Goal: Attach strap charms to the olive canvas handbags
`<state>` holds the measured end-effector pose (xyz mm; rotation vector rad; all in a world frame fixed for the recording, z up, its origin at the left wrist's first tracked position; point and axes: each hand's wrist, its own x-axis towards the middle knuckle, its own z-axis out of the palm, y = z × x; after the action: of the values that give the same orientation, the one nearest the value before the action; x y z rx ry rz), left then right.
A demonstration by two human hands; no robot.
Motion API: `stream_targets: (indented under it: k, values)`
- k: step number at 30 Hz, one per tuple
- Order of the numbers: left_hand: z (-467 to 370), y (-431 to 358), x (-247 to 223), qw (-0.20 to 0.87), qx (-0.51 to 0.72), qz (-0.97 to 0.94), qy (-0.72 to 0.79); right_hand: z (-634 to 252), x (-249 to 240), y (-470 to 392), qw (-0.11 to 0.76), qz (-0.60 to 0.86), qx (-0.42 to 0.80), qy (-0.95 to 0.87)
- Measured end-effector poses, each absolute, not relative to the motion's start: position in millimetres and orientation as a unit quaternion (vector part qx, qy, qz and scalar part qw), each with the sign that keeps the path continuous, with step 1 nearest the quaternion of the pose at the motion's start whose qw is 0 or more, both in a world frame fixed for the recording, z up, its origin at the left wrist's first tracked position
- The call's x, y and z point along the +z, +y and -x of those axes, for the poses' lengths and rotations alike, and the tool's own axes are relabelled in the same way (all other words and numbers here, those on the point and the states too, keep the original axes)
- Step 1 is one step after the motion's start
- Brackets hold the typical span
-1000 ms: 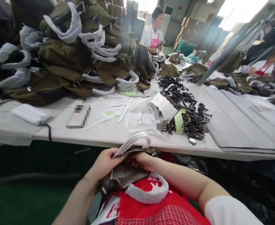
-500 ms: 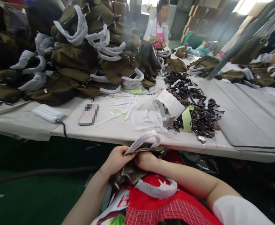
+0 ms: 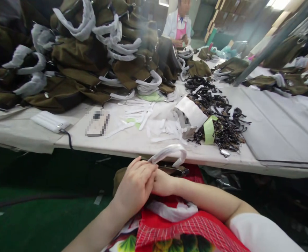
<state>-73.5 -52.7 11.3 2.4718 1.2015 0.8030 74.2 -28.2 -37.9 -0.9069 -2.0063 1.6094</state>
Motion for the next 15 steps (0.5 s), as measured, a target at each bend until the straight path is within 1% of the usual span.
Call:
stream_targets:
  k: [3, 5, 8, 10, 15]
  values:
    - [74.9, -42.4, -5.2, 0.136, 0.280, -0.844, 0.436, -85.1, -26.2, -24.3, 0.201, 0.363, 0.728, -0.546]
    - [78.1, -36.0, -9.6, 0.151, 0.266, -0.855, 0.420, -92.6, -15.5, -21.9, 0.213, 0.387, 0.764, -0.471]
    - [80.8, -32.9, -7.2, 0.162, 0.242, -0.875, 0.386, -100.9, -3.2, -20.0, 0.229, 0.404, 0.770, -0.438]
    - [80.7, -34.5, -5.6, 0.140, 0.239, -0.886, 0.373, -104.4, -0.2, -20.0, 0.223, 0.407, 0.757, -0.460]
    - [80.3, -37.6, -15.1, 0.061, 0.233, -0.906, 0.348, -109.1, -3.7, -23.7, 0.167, 0.430, 0.690, -0.558]
